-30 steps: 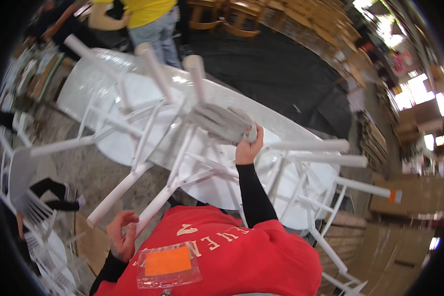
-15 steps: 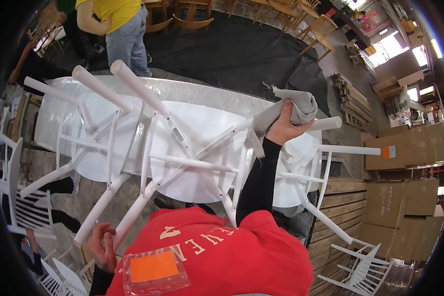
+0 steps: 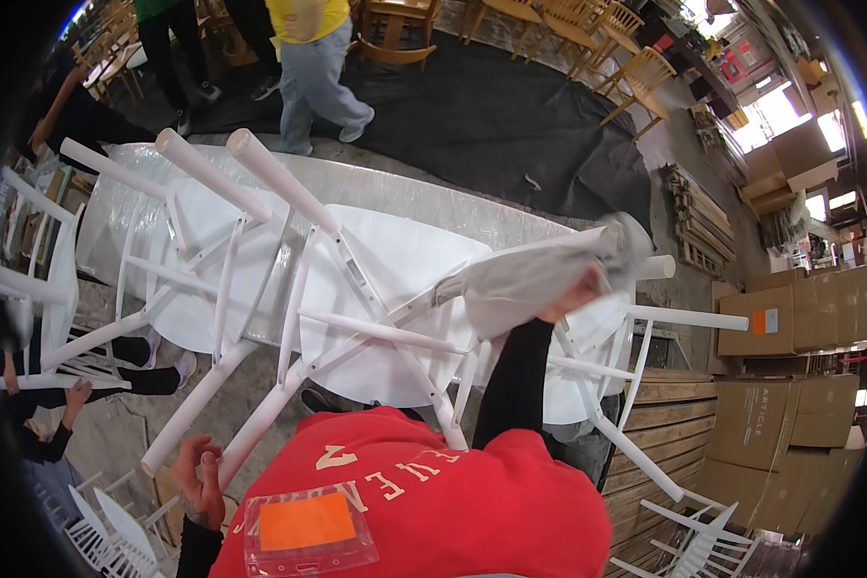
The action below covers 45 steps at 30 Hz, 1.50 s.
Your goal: The person wipes the underside of a white wooden chair with a cloth, moving around the chair to clean different areas. The person then lifts the chair and places it on a wooden pallet.
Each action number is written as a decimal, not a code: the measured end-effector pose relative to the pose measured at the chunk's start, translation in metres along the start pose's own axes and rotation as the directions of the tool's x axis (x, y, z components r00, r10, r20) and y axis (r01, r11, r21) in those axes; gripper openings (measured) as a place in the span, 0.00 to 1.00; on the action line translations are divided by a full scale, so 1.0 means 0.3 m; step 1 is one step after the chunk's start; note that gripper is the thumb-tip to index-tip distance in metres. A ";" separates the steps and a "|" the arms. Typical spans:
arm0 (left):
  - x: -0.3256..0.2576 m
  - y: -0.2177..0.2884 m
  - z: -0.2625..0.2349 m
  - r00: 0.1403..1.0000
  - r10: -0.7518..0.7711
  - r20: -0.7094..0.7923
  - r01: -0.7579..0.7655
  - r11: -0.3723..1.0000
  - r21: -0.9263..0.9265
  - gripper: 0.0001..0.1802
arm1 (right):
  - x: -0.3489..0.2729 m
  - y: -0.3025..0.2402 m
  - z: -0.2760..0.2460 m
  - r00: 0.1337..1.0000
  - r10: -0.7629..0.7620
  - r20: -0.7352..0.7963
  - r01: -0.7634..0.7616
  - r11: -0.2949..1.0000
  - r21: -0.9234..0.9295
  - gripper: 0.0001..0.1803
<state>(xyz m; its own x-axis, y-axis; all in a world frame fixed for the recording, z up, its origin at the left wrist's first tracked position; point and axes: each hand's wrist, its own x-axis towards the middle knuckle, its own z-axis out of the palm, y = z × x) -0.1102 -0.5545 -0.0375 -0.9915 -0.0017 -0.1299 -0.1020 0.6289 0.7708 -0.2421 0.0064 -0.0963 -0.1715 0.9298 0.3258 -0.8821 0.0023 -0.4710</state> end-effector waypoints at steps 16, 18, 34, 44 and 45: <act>-0.004 0.068 -0.023 0.996 -0.085 0.039 0.082 0.994 0.067 0.17 | -0.090 0.292 -0.393 0.780 0.626 -0.027 -0.307 0.344 -0.887 0.34; 0.003 0.065 0.001 0.997 -0.081 0.014 0.079 0.994 0.075 0.17 | -0.074 0.246 -0.327 0.890 0.439 0.123 -0.078 0.413 -0.908 0.29; 0.025 0.105 -0.049 0.988 -0.109 0.110 0.084 0.973 0.213 0.17 | -0.054 0.282 -0.457 0.883 0.462 0.086 0.006 0.171 -0.985 0.34; 0.050 0.174 -0.057 0.995 -0.063 0.078 0.056 0.995 0.088 0.17 | -0.057 0.297 -0.299 0.940 0.324 0.103 0.004 0.294 -0.956 0.47; 0.060 0.168 -0.061 0.994 -0.076 0.080 0.070 0.995 0.078 0.17 | -0.077 0.320 -0.378 0.915 0.380 0.139 0.022 0.296 -0.955 0.47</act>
<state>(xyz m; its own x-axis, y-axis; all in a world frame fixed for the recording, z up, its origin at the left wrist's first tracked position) -0.1346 -0.5370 0.0105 -0.9714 0.0127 -0.2373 -0.1642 0.6859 0.7089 -0.2730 0.0270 -0.2420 -0.5529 0.7999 0.2333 0.1538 0.3731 -0.9149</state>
